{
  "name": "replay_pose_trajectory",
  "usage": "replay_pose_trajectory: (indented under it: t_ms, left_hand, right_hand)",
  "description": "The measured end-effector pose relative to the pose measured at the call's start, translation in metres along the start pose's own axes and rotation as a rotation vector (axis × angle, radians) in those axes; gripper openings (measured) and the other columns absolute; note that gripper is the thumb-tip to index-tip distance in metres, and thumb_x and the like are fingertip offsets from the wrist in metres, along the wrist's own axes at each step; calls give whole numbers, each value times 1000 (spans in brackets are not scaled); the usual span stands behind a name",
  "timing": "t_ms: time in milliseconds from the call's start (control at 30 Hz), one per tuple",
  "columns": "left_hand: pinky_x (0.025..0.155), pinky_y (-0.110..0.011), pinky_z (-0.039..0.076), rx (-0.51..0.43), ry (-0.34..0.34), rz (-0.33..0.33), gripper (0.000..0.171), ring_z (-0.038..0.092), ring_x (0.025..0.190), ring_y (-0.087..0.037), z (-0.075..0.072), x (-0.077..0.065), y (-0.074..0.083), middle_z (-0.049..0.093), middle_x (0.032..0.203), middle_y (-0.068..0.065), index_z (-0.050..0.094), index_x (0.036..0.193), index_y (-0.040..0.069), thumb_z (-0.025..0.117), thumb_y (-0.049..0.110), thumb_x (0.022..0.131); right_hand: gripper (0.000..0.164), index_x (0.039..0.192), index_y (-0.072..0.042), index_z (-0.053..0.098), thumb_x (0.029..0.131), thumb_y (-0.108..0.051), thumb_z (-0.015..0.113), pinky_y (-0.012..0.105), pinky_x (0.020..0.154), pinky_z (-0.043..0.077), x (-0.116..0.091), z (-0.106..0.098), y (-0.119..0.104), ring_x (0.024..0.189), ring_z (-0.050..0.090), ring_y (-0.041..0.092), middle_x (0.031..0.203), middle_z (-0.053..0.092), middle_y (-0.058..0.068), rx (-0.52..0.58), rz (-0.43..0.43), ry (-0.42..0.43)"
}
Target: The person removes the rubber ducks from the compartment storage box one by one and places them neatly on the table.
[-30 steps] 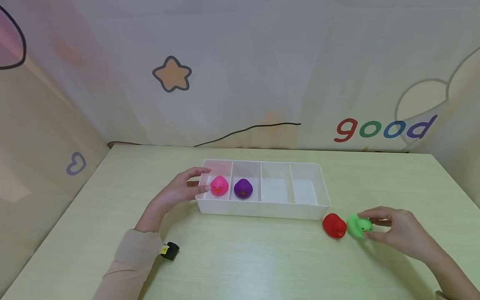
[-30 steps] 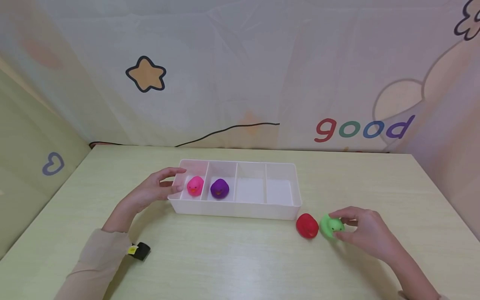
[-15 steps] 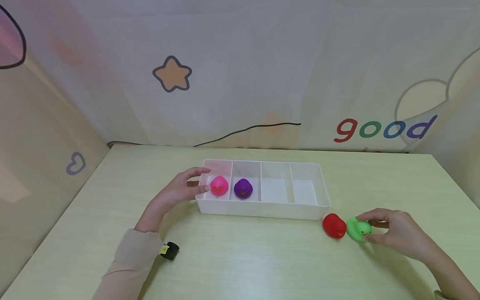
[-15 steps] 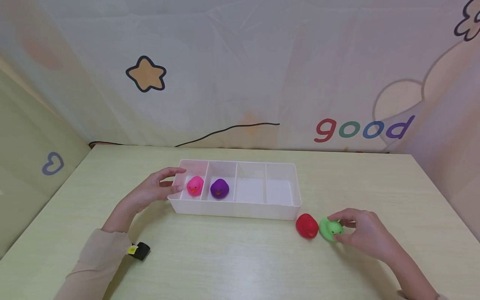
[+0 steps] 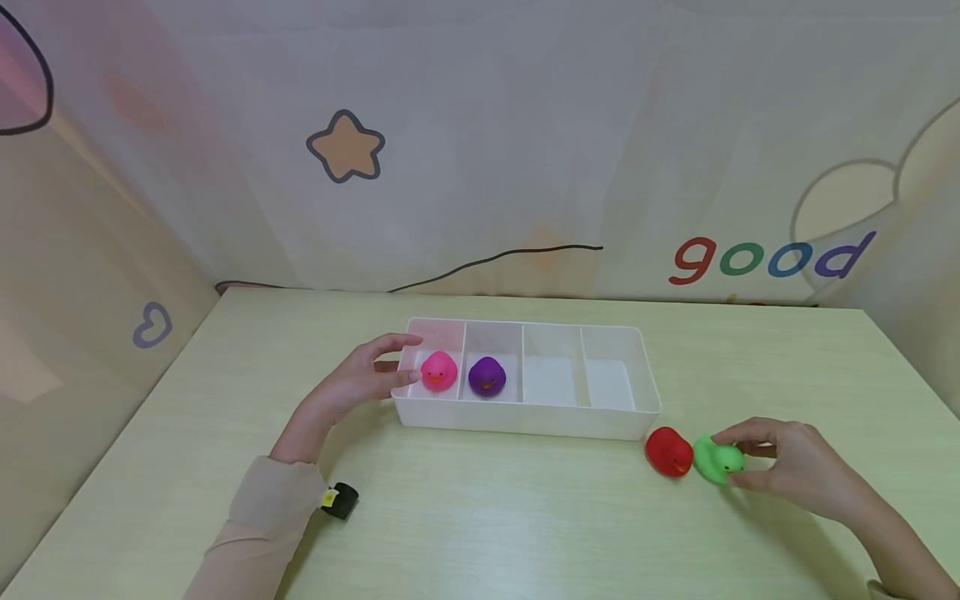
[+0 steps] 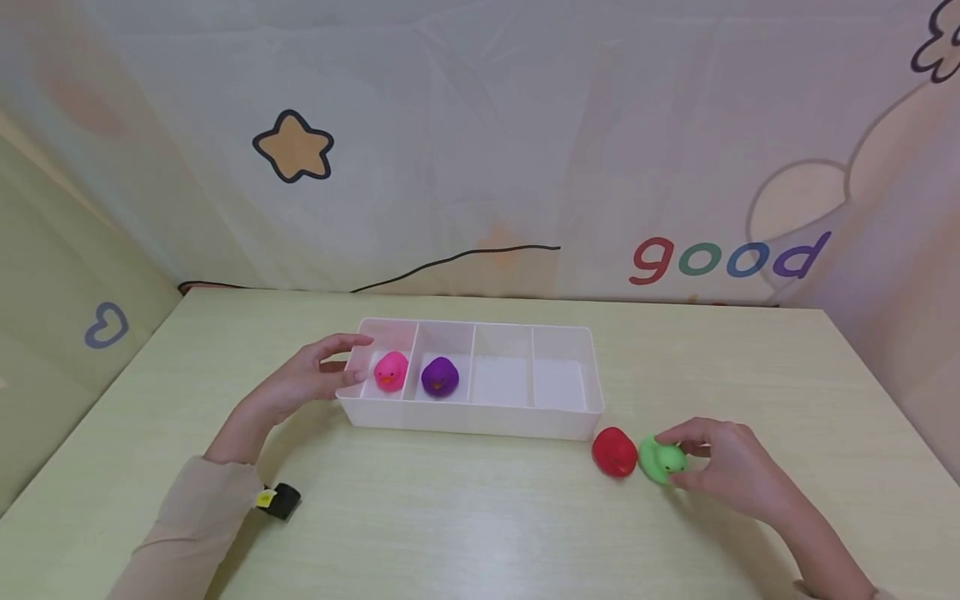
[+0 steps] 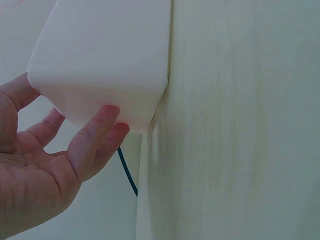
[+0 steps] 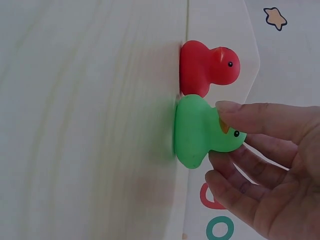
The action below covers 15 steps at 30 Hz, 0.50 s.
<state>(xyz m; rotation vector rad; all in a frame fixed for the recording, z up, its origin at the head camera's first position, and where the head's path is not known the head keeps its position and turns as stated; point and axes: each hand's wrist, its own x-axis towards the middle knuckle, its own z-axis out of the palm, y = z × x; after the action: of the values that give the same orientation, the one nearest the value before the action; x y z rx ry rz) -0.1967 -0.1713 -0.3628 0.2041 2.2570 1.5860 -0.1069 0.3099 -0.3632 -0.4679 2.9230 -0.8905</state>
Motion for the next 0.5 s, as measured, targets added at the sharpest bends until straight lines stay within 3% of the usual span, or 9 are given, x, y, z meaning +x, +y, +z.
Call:
replay_pose_trajectory:
  t_ms: [300, 400, 500]
  left_hand:
    - [86, -41, 46, 14, 0, -2, 54, 40, 124, -31, 0, 1, 1, 37, 137, -6, 42, 133, 16, 64, 19, 84]
    - [86, -41, 46, 14, 2, -3, 54, 41, 124, -30, 0, 1, 0, 37, 137, -6, 42, 134, 16, 65, 20, 84]
    - [86, -41, 45, 11, -1, -1, 54, 41, 124, -30, 0, 1, 0, 38, 137, -6, 42, 134, 16, 64, 19, 84]
  right_hand:
    - [43, 100, -2, 67, 60, -8, 82, 30, 70, 53, 0, 0, -1, 81, 53, -7, 100, 63, 10, -11, -15, 12]
    - [48, 102, -2, 66, 58, -7, 83, 19, 70, 51, 1, -1, -3, 85, 50, -12, 102, 61, 13, -5, -58, 79]
    - [51, 104, 0, 65, 57, -5, 84, 7, 70, 45, 2, -2, -7, 88, 49, -16, 104, 61, 4, 24, -100, 142]
